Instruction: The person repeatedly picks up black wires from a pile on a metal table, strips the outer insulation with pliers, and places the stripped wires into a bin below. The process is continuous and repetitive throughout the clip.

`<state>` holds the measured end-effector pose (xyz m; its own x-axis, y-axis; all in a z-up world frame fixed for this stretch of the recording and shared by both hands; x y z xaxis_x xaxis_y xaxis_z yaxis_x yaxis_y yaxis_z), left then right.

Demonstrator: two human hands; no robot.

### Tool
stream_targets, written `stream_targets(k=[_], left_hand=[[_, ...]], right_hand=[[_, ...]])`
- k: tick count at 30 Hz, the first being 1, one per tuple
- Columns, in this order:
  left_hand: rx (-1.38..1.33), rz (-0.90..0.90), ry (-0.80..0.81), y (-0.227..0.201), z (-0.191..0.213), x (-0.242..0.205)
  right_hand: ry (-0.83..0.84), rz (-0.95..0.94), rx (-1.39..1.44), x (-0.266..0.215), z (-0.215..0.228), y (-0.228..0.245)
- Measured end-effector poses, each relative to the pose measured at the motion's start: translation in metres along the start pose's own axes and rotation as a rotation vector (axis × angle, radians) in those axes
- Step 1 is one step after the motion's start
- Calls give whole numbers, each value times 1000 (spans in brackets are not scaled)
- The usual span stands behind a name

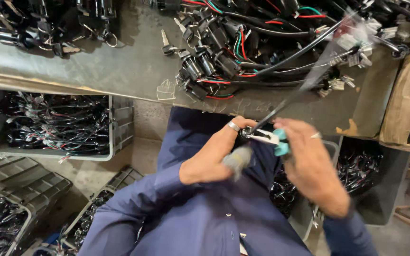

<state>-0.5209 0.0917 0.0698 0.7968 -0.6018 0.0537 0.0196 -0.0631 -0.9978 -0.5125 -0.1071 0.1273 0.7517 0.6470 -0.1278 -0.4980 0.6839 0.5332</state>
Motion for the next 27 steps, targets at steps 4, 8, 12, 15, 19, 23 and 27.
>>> stream_targets(k=[4, 8, 12, 15, 19, 23, 27], left_hand=[[223, 82, -15, 26, 1, 3], [105, 306, 41, 59, -5, -1], [19, 327, 1, 71, -7, 2], [8, 279, 13, 72, -7, 3], [-38, 295, 12, 69, -5, 4], [106, 376, -46, 58, -9, 0], [364, 412, -77, 46, -11, -1]], right_hand=[[107, -110, 115, -2, -45, -21], [185, -188, 20, -9, -77, -50], [134, -190, -75, -16, -87, -60], [75, 49, 79, -18, -91, -61], [198, -62, 268, -13, -107, -78], [199, -129, 247, -13, -109, -80], [87, -131, 149, -15, -95, -65]])
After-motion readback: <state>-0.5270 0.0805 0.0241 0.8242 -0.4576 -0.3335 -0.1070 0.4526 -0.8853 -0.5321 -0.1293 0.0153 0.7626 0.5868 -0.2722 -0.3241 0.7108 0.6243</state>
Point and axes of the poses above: each hand's wrist, its own x-axis towards the middle knuckle, its own z-axis out of the back of the hand, y = z × x, the point moved 4 cm from there along x, towards the middle knuckle, and after that the axes turned 15 degrees about y, right-handed, at the moved point
